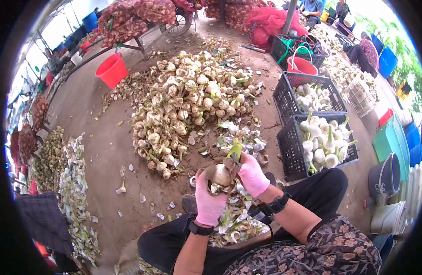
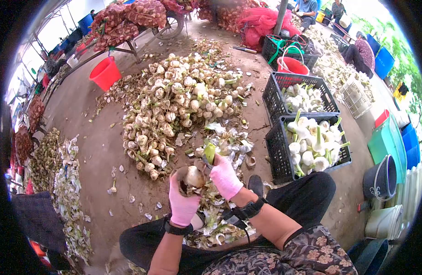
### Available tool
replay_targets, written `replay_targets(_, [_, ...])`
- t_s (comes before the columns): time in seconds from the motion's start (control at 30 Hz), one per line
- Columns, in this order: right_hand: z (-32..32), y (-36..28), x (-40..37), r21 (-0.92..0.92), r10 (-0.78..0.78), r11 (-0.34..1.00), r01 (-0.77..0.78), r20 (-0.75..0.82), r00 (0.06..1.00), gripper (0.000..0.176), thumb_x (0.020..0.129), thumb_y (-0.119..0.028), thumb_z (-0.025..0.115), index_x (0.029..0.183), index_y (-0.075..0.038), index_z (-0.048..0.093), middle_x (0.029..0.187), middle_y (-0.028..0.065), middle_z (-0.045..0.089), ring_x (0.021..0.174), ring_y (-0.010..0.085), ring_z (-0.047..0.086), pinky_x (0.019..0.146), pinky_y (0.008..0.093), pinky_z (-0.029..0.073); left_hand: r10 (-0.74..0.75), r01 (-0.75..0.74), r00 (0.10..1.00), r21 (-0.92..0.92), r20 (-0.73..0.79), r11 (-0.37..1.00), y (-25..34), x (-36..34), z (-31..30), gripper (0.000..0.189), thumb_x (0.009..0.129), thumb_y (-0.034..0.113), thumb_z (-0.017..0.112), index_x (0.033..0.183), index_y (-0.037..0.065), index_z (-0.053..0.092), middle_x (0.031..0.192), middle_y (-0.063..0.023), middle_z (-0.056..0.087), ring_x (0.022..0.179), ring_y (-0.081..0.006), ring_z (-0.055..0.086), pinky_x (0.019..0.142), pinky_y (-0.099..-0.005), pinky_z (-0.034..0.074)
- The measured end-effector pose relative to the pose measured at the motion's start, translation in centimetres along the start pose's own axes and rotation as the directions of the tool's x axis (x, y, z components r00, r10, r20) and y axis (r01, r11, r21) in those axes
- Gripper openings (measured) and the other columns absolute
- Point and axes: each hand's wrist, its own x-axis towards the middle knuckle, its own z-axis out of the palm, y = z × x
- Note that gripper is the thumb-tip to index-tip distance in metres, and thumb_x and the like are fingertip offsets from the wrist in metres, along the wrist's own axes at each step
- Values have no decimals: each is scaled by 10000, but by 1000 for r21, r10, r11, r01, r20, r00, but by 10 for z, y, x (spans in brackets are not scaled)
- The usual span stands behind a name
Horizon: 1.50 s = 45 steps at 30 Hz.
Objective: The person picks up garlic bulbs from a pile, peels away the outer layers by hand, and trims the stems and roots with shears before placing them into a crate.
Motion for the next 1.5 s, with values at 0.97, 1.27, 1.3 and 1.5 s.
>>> replay_targets(0.97, [-16, -25, -17, -280, 53, 960, -8, 155, 987, 283, 839, -9, 666, 1117, -5, 616, 1036, 24, 665, 917, 100, 604, 833, 259, 490, -575, 580, 787, -582, 223, 569, -17, 8, -23, 544, 973, 481, 401, 1227, 6, 481, 1163, -135, 586, 1045, -244, 602, 893, -403, 506])
replay_targets(1.27, [-23, -11, -4, -271, 112, 958, -89, 69, 991, 292, 836, -51, 688, 1115, -3, 614, 1008, 32, 670, 882, 94, 609, 787, 251, 495, -533, 545, 812, -635, 237, 547, -9, 1, -17, 599, 786, -116, 643, 1314, 34, 402, 1210, -89, 551, 1075, -202, 578, 910, -335, 500])
replay_targets(1.3, [-26, -8, 1, -144, 146, 979, -145, -1, 989, 274, 826, -22, 690, 1090, -2, 622, 986, 32, 673, 876, 107, 613, 772, 258, 499, -509, 547, 824, -584, 249, 600, -2, 0, -18, 572, 803, -105, 632, 1311, 33, 408, 1235, -85, 538, 1093, -208, 572, 916, -342, 501])
replay_targets(1.5, [-66, 15, 44, -683, -174, 730, 37, -133, 976, 239, 840, -35, 663, 1072, 14, 636, 947, 38, 683, 858, 152, 632, 778, 280, 503, -357, 502, 865, -643, 354, 579, 10, -4, -12, 543, 813, -45, 628, 1308, 73, 439, 1219, -72, 548, 1078, -202, 571, 910, -337, 499])
